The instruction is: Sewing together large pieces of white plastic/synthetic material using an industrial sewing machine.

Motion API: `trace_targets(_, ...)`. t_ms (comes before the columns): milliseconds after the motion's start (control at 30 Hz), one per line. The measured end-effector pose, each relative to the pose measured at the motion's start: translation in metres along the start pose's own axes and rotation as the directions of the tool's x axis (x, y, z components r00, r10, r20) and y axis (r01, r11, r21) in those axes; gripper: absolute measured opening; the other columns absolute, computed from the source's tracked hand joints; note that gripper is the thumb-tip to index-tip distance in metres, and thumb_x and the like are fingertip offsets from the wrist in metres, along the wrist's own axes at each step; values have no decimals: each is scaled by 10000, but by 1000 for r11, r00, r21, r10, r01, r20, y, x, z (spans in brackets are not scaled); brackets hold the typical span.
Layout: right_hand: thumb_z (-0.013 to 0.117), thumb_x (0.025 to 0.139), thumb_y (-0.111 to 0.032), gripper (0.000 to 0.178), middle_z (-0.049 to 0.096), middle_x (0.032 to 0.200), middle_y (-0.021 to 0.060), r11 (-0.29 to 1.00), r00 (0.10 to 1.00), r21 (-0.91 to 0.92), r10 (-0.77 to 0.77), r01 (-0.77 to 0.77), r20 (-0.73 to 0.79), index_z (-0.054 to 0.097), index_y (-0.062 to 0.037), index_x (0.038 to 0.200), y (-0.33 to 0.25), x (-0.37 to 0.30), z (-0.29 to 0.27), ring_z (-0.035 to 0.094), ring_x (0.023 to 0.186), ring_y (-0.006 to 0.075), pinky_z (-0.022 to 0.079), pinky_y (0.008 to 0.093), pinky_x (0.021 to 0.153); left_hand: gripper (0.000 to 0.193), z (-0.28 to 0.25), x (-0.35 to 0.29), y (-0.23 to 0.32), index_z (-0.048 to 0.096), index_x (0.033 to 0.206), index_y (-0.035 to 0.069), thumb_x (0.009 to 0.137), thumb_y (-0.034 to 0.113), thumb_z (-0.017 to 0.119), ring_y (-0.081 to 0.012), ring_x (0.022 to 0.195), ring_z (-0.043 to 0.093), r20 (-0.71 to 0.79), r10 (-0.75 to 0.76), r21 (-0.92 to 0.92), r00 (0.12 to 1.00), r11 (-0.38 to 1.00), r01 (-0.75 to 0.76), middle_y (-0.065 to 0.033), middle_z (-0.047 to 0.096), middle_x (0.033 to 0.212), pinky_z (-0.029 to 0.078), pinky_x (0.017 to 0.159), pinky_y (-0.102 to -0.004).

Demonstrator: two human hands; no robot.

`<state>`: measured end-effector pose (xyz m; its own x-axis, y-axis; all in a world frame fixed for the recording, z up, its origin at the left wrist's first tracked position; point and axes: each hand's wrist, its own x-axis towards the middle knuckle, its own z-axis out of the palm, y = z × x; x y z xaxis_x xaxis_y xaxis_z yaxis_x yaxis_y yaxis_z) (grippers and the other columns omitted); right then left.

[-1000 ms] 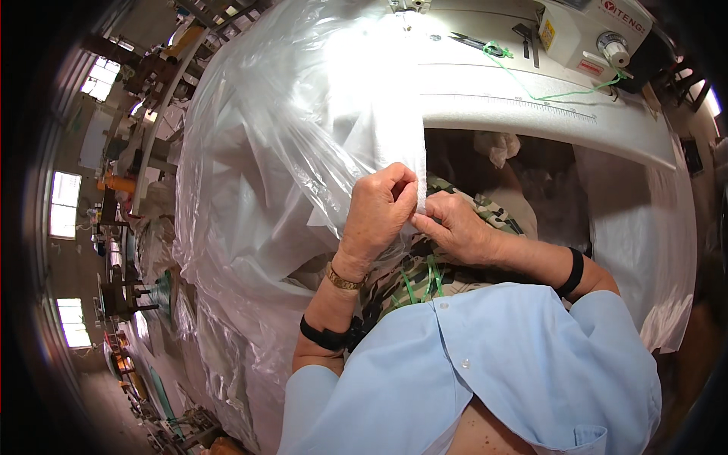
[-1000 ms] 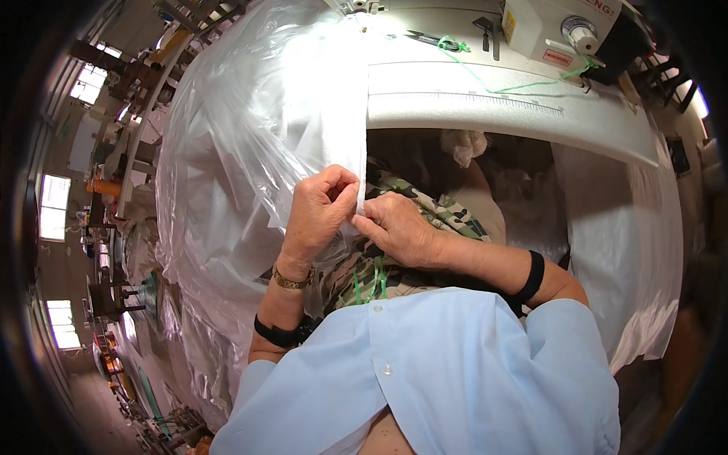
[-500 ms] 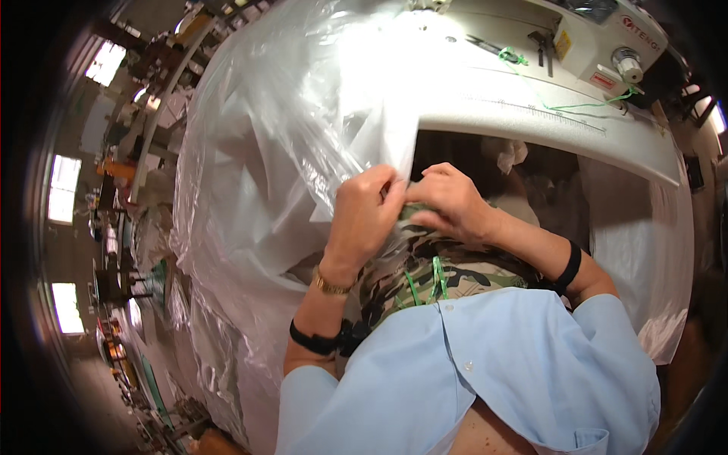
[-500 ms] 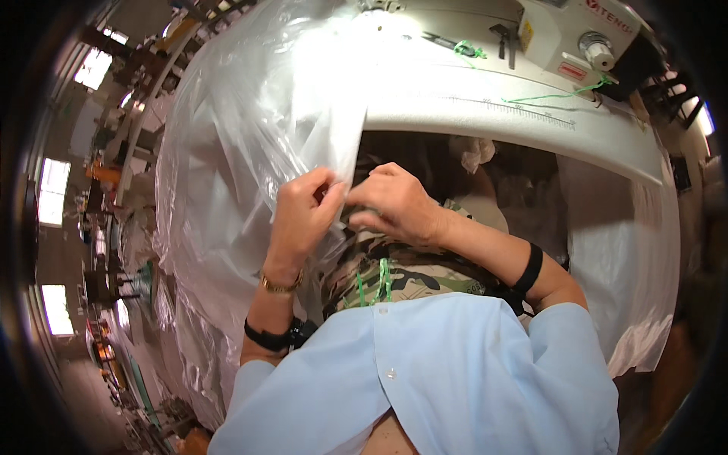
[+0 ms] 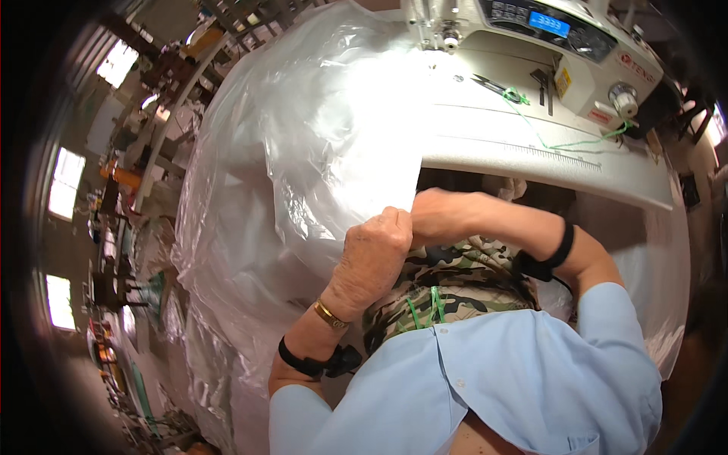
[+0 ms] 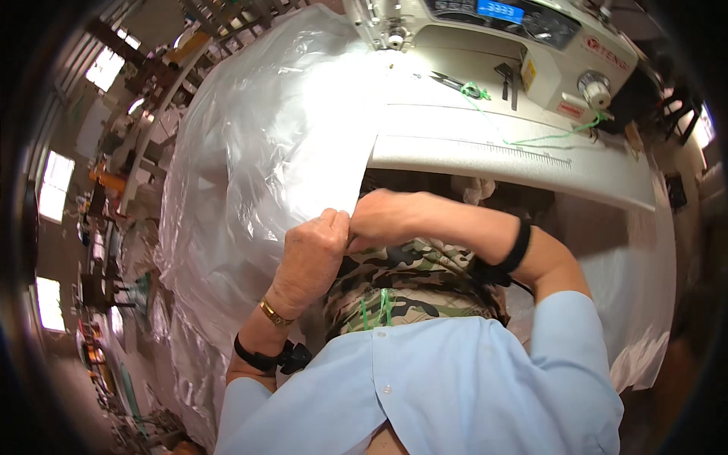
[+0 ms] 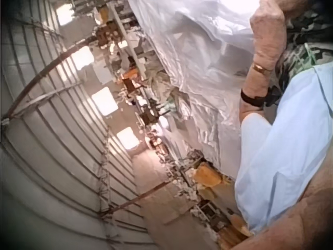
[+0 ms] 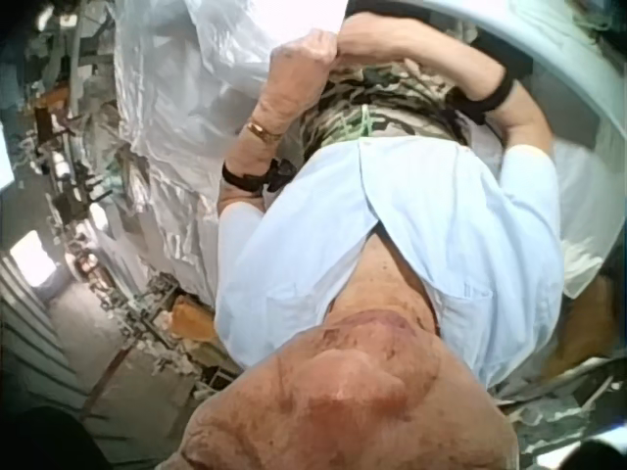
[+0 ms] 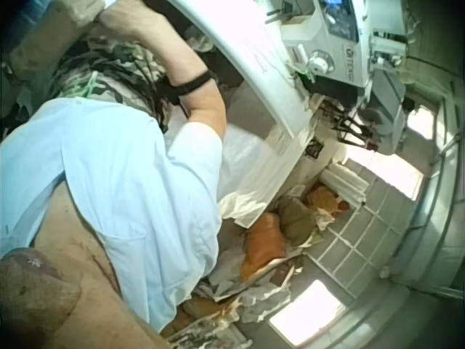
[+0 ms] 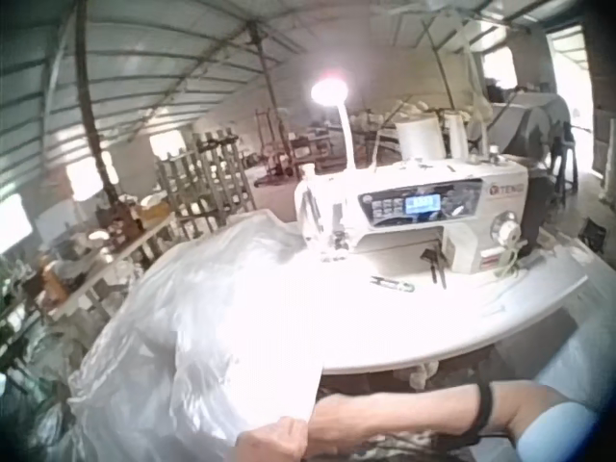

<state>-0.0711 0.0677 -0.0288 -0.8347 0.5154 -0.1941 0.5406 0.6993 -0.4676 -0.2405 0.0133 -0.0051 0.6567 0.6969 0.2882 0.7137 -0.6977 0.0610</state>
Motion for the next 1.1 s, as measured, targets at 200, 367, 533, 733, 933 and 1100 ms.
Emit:
trace_targets(200,592,800,-16,200,658,980,137,978,841,-189,-29,-88,-540,627,-71,989,74,-35,-50,654,848,331,528,428,718,94,11,-10,3,503,838,16,788,-19,574,-290,686,633,-12,-105,-72,994,992,104,-134,538,768,518,591,-380)
trace_targets(367,596,751,52,286,610,1169,29,945,742,-298,-103,-135,-663,586,-91,998,108,-17,-55,667,847,277,550,397,717,99,18,-14,5,515,859,3,794,-32,581,-293,695,637,-86,-153,-155,984,978,138,-135,527,810,522,595,-381)
trace_targets(533,634,779,-4,232,604,1052,60,944,773,-324,-160,-61,-614,581,-90,988,119,-7,-61,650,813,305,539,404,687,241,17,-19,4,565,1026,-26,789,-65,581,-292,706,642,-72,-205,-212,976,960,186,-144,555,873,530,611,-377)
trace_targets(733,614,813,-45,156,593,972,101,956,798,-286,-124,-63,-590,576,-50,964,112,-2,-66,628,787,340,505,416,677,540,17,-25,3,518,1322,-44,787,-106,557,-301,709,626,-112,-208,-289,972,942,168,-167,578,896,513,619,-374)
trace_targets(933,647,815,-129,172,604,972,89,964,757,-246,-89,-96,-647,615,-45,962,118,1,-64,631,799,318,506,420,688,503,31,-19,-5,539,1288,-41,788,-95,543,-353,739,601,-44,-227,-418,973,889,188,-191,561,881,498,653,-417)
trace_targets(1100,657,809,-156,120,616,950,61,952,649,-242,-64,-188,-758,630,-93,907,131,4,-58,613,914,272,458,422,819,345,37,9,2,638,1081,-36,757,-72,523,-325,628,540,-40,-202,-586,979,798,140,-172,532,779,447,592,-395)
